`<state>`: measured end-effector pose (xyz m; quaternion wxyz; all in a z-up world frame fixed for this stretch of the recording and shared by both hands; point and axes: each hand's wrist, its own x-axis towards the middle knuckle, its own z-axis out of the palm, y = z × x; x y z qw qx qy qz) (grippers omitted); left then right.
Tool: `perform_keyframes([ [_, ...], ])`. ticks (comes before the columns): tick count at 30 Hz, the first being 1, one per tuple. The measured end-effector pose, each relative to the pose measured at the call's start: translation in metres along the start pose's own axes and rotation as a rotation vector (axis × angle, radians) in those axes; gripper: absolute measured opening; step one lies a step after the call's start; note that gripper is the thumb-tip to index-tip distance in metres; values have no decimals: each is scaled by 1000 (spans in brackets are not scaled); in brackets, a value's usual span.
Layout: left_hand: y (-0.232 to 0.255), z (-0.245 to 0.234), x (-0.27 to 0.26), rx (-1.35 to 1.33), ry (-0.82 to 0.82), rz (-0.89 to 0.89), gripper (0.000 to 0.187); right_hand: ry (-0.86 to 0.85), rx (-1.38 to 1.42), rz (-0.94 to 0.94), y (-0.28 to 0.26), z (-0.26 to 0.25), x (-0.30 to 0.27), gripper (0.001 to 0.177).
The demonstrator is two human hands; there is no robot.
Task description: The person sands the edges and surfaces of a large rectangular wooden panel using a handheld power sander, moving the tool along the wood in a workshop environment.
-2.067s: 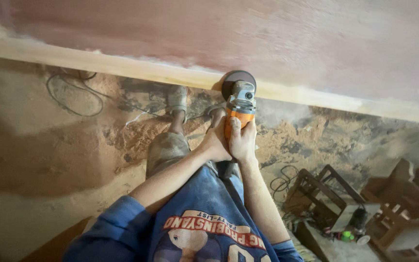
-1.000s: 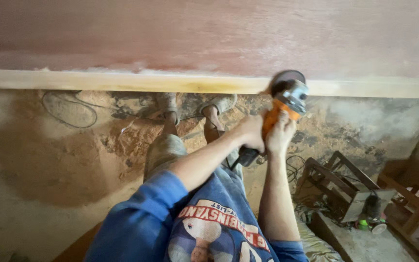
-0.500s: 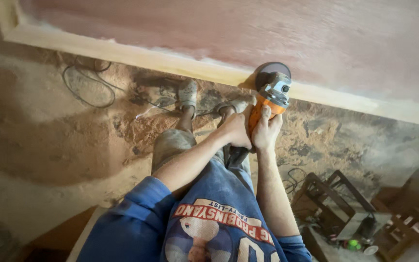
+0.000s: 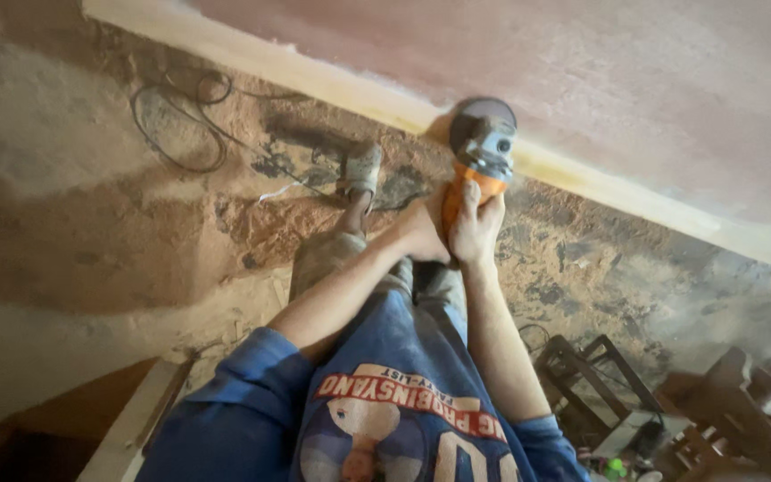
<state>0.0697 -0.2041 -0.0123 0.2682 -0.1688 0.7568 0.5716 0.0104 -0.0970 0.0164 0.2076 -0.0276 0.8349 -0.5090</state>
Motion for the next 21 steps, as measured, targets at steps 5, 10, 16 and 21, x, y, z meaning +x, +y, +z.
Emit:
perform_keyframes([
  [5, -19, -23, -12, -18, 17, 29, 102, -98, -33, -28, -16, 26, 2, 38],
  [10, -24, -50, -36, -79, 83, -49, 86, -272, -80, 93, -41, 60, 2, 46],
  [16, -24, -37, -39, -175, 288, 44, 90, -293, -130, 41, -50, 57, 4, 53],
  [21, -11, 4, -24, -166, 154, 22, 100, -197, -128, 42, -30, 12, -1, 50],
])
